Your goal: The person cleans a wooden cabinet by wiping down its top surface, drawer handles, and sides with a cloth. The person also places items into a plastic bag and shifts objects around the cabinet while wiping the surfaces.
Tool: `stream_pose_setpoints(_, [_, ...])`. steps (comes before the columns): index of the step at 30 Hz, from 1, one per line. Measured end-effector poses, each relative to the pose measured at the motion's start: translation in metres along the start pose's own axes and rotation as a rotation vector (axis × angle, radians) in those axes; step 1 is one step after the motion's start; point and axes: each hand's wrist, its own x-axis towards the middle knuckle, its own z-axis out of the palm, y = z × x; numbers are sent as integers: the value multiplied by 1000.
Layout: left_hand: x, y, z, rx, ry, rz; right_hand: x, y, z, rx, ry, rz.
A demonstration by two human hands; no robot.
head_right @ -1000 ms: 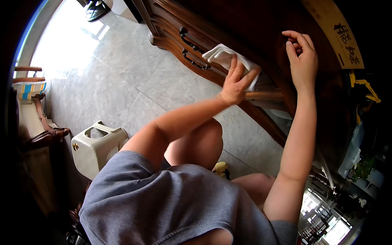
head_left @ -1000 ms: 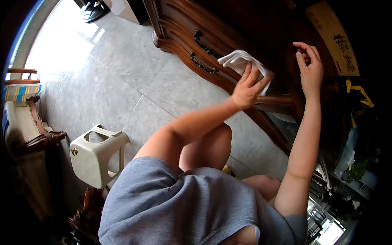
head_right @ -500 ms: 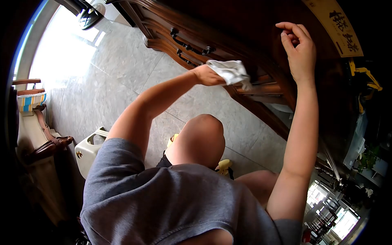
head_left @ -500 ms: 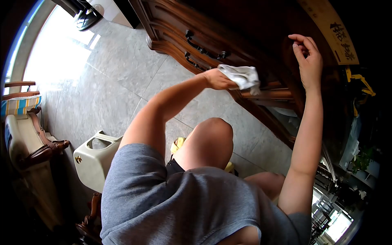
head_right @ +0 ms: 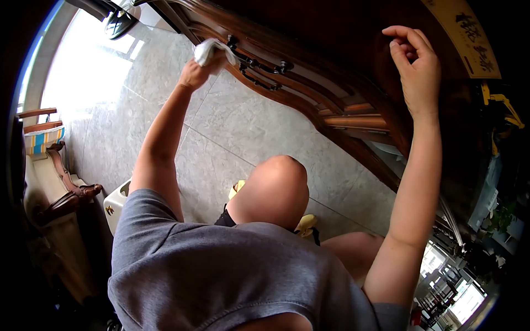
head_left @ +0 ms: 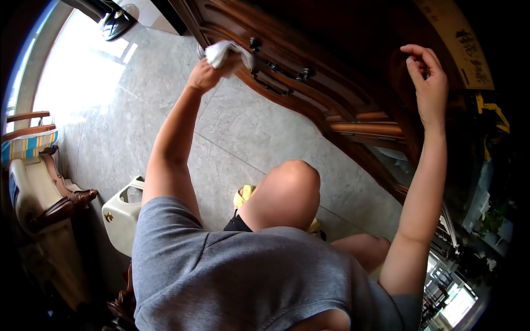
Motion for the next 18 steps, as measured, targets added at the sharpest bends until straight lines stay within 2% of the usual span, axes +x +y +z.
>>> stream_pose_setpoints(1, [-6, -7, -3, -109, -146, -338, 0, 0, 0, 0, 2, -1])
stream_pose_setpoints(2, [-21, -37, 14, -9, -51, -336, 0, 1, 0, 2, 0, 1])
stream_pose_setpoints(4, [-15, -32, 11, 86, 260, -373, 1, 2, 1, 4, -2, 9])
stream_pose_setpoints(5, [-10, -25, 15, 15, 331, -379, 2, 3, 2, 3, 0, 7])
stream_pose_setpoints(6, [-4, -11, 20, -99, 350, -476, 2, 3, 3, 5, -4, 7])
stream_pose_setpoints(9, [21, 15, 63, -365, 727, -584, 3, 2, 3, 5, -2, 51])
stream_pose_setpoints(10, [32, 29, 76, -498, 844, -687, 3, 2, 4, 10, -1, 45])
stream_pose_setpoints(12, [37, 39, 126, -1202, 1099, -735, 2, 1, 3, 11, -6, 40])
stream_pose_setpoints(14, [32, 66, 166, -961, 988, -959, 2, 0, 2, 46, -14, 56])
stream_pose_setpoints(16, [35, 112, 159, -884, 998, -896, 3, 3, 3, 45, -11, 55])
stream_pose_setpoints(18, [15, 135, 161, -1035, 890, -994, 3, 5, 3, 44, -1, 61])
